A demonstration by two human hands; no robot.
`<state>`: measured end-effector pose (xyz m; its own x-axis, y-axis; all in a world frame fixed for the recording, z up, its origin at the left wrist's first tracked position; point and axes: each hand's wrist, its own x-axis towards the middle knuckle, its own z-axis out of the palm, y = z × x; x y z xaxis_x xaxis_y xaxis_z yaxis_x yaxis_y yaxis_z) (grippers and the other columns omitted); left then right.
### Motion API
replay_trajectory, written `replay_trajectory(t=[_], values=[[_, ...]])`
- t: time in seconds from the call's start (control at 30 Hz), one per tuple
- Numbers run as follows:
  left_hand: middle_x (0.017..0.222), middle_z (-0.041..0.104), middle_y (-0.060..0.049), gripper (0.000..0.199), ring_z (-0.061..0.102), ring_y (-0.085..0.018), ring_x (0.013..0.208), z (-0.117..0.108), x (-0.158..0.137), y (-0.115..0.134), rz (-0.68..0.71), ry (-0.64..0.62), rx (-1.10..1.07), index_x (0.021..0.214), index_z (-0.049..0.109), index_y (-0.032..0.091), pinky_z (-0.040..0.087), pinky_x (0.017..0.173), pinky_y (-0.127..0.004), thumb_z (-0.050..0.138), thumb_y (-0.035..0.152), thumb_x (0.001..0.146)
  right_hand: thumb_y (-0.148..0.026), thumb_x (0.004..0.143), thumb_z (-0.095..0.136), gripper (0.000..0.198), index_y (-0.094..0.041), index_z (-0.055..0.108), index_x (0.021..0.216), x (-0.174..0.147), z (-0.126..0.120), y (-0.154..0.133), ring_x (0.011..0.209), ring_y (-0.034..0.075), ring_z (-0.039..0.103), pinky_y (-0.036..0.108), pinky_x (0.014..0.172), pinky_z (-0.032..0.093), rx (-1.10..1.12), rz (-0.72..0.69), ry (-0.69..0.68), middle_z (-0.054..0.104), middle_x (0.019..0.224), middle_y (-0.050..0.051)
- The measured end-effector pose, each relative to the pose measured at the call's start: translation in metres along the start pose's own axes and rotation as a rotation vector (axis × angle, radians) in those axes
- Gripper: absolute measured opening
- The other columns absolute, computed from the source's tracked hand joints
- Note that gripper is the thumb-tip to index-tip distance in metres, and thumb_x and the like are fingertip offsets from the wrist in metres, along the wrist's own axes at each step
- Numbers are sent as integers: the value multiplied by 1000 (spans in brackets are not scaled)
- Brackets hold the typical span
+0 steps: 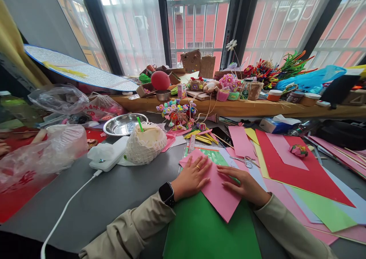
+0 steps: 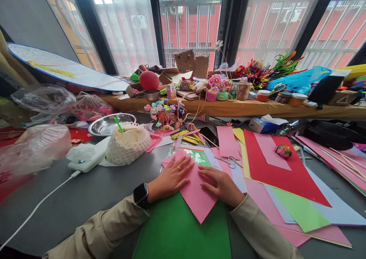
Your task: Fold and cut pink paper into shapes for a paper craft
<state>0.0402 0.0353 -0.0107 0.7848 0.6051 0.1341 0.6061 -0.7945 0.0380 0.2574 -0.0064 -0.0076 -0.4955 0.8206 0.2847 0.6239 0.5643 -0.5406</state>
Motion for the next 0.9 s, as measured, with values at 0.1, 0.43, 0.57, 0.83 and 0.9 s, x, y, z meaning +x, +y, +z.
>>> replay_trajectory(t=[0.1, 0.43, 0.57, 0.83, 0.9], values=[[135, 18, -9, 54, 10, -23, 124, 0, 0, 0, 4, 2, -2, 129, 17, 19, 6, 98, -47, 18, 47, 83, -32, 77, 48, 43, -22, 42, 118, 0, 0, 1, 112, 20, 40, 38, 92, 36, -8, -1, -35, 43, 123, 5], [134, 21, -10, 52, 16, -24, 123, -6, -4, 5, 97, -48, -45, 129, 17, 18, 9, 97, -49, 21, 44, 84, -35, 74, 50, 39, -21, 50, 111, -8, -13, -12, 106, 20, 46, 33, 87, 40, -50, 53, -143, 47, 119, 6], [134, 21, -9, 54, 17, -24, 122, -3, -1, 12, 232, -35, -74, 130, 14, 19, 10, 97, -49, 23, 44, 83, -38, 78, 44, 32, -21, 55, 102, -11, -20, -16, 98, 19, 52, 32, 82, 43, -59, 93, -109, 56, 108, 5], [123, 41, -5, 48, 22, -22, 119, 2, 11, 34, 478, 55, -112, 120, 36, 17, 9, 100, -40, 37, 41, 77, -40, 80, 39, 42, -17, 45, 116, 9, 0, -13, 117, 19, 33, 36, 96, 31, -128, -14, -37, 42, 124, 7], [118, 45, -6, 49, 28, -22, 116, 2, 11, 36, 493, 57, -119, 118, 37, 17, 12, 100, -38, 43, 38, 74, -45, 78, 40, 51, -17, 39, 121, 12, 6, -12, 120, 20, 26, 38, 98, 26, -139, -65, -80, 36, 128, 7]])
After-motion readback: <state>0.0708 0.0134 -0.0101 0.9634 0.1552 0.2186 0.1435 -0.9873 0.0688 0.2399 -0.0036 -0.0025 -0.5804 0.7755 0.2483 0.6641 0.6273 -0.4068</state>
